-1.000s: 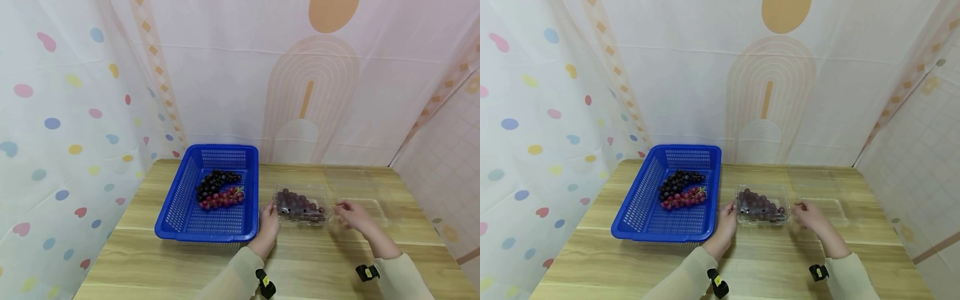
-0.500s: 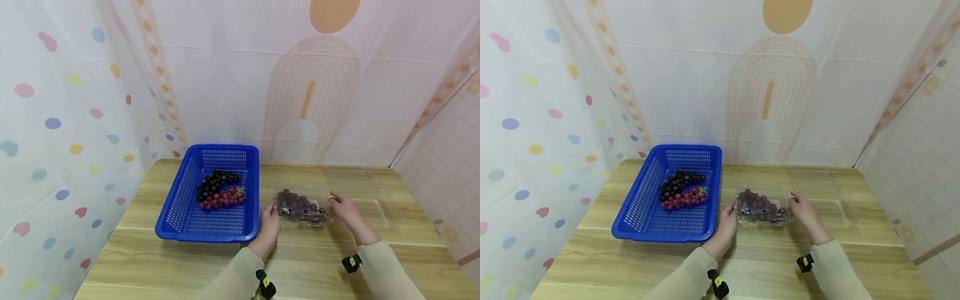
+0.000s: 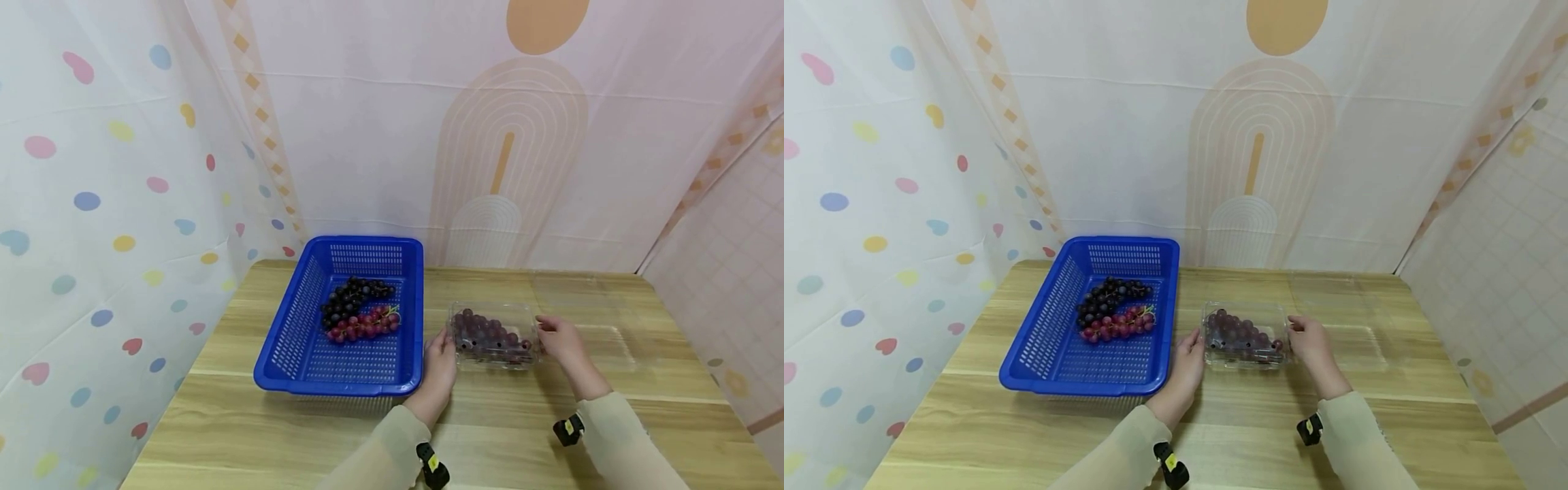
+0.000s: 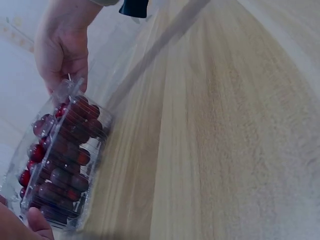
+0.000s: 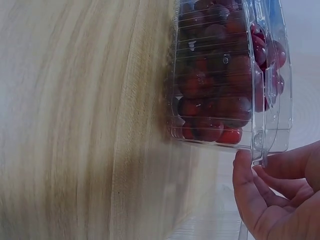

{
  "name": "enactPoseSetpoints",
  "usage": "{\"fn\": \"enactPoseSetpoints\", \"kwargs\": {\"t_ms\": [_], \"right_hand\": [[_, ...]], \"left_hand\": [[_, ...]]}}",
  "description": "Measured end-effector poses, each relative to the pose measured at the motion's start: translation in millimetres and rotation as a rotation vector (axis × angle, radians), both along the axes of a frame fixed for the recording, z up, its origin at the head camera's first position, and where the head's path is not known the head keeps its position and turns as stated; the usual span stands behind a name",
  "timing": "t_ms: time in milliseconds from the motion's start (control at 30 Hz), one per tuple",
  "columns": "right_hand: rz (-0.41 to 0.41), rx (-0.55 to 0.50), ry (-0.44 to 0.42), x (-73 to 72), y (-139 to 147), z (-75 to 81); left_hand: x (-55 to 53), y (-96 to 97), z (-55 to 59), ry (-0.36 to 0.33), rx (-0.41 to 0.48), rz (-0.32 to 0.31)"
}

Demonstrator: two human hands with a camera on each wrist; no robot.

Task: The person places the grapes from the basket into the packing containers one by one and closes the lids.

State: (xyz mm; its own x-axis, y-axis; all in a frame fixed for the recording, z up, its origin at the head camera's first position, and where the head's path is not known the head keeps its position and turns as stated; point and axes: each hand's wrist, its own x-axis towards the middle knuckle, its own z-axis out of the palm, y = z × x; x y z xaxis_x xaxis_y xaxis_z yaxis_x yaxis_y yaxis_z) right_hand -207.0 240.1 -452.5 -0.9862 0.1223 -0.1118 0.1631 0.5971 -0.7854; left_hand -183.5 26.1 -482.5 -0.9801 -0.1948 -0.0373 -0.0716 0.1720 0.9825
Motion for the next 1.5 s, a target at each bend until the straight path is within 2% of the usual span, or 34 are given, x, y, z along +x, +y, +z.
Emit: {"fn": "enactPoseSetpoints", "kwargs": {"t_ms": [267,367,533,767,1100,1267,1400,1500], "right_hand": [[-0.015,0.005,0.006,-0.4,0,0.2],[-0.013,0.007,-0.001,-0.7,1,0.4],[-0.009,0.026,0.004,-1.7,1,0.4],[-0.004,0.023,0.016,-3.0,1,0.1],[0.000,0.032,0.018,-0.4,-1,2.4],[0.000,0.027,0.026,-0.1,-1,1.6],[0.007,0.046,0.035,-0.1,0,1.9],[0.017,0.065,0.038,0.3,0,2.6]], "left_hand": [[7.7,-1.7,6.4,-0.064,0.001,-0.039],[10.1,-2.9,6.1,-0.083,-0.015,-0.075],[12.4,-4.3,4.8,-0.110,0.012,-0.126],[11.0,-2.2,4.1,-0.065,-0.021,-0.077],[10.8,0.9,1.3,-0.049,-0.011,-0.029],[12.0,0.4,2.4,-0.058,-0.054,-0.061],[14.6,0.1,5.8,-0.056,-0.124,-0.095],[16.8,1.3,9.0,-0.072,-0.183,-0.094]]}}
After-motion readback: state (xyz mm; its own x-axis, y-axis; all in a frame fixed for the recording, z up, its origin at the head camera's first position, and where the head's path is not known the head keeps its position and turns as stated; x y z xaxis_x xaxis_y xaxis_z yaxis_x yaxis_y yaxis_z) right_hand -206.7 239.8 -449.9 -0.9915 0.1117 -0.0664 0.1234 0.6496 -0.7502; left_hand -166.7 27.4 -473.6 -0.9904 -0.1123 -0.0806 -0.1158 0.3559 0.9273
